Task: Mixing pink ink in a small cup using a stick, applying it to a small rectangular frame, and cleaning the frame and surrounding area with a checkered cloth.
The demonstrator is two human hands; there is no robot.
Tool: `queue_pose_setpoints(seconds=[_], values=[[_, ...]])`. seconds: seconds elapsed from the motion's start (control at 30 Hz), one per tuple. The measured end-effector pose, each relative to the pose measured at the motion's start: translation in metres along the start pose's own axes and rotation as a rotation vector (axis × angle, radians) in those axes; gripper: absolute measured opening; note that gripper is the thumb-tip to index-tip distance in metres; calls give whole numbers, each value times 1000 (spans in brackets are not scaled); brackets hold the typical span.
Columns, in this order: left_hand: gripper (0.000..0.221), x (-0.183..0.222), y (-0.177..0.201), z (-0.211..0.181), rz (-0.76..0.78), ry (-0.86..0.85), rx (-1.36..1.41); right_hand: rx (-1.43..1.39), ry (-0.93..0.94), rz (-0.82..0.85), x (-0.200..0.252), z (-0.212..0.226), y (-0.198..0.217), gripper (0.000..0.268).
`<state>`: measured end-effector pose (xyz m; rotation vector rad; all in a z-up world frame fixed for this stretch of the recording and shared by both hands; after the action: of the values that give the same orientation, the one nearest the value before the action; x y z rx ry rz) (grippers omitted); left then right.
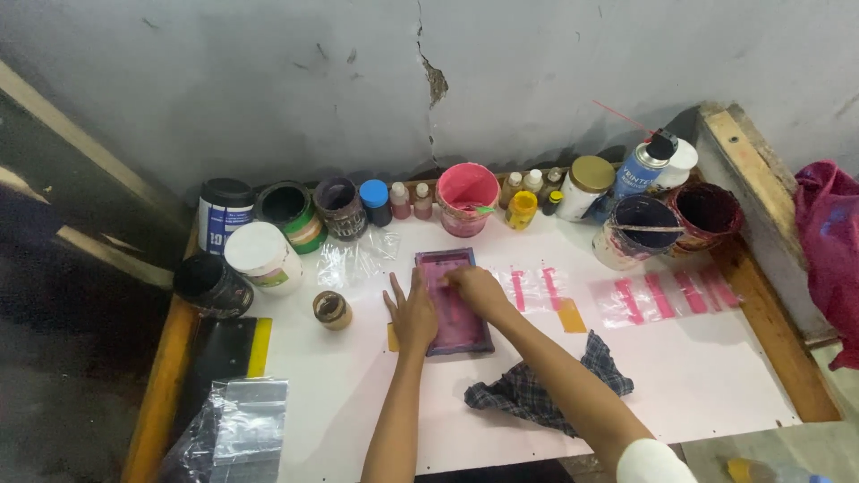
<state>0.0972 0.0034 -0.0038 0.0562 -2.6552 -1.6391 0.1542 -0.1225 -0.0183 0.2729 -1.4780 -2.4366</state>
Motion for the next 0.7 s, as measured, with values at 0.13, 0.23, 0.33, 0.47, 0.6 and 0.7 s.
queue_pose_setpoints(seconds=[0.13,0.23,0.33,0.47,0.6,0.7], values=[[53,-3,-7,7,38,27,-8,149,58,-107,1,4,-5,33],[53,-3,-5,5,1,13,0,252,95,-158,11,1,-23,30],[54,-5,-8,8,-32,-4,-22,223,96,-160,25,-6,-41,25],[56,-5,-11,9,-20,1,-33,273,128,-130,57,4,-48,27],[57,-2,-5,6,-4,14,8,365,122,-126,77,1,-74,26],[57,-6,-12,10,-32,-4,-25,308,126,-12,93,23,-57,26]])
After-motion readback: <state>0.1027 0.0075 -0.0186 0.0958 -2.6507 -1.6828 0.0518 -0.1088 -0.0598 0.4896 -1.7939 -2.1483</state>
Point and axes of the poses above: each hand's wrist, its own x-axis away from the middle knuckle, its own y-axis out of the back of the hand, z = x × y, the point moved 10 cm from there along -x, towards the middle knuckle
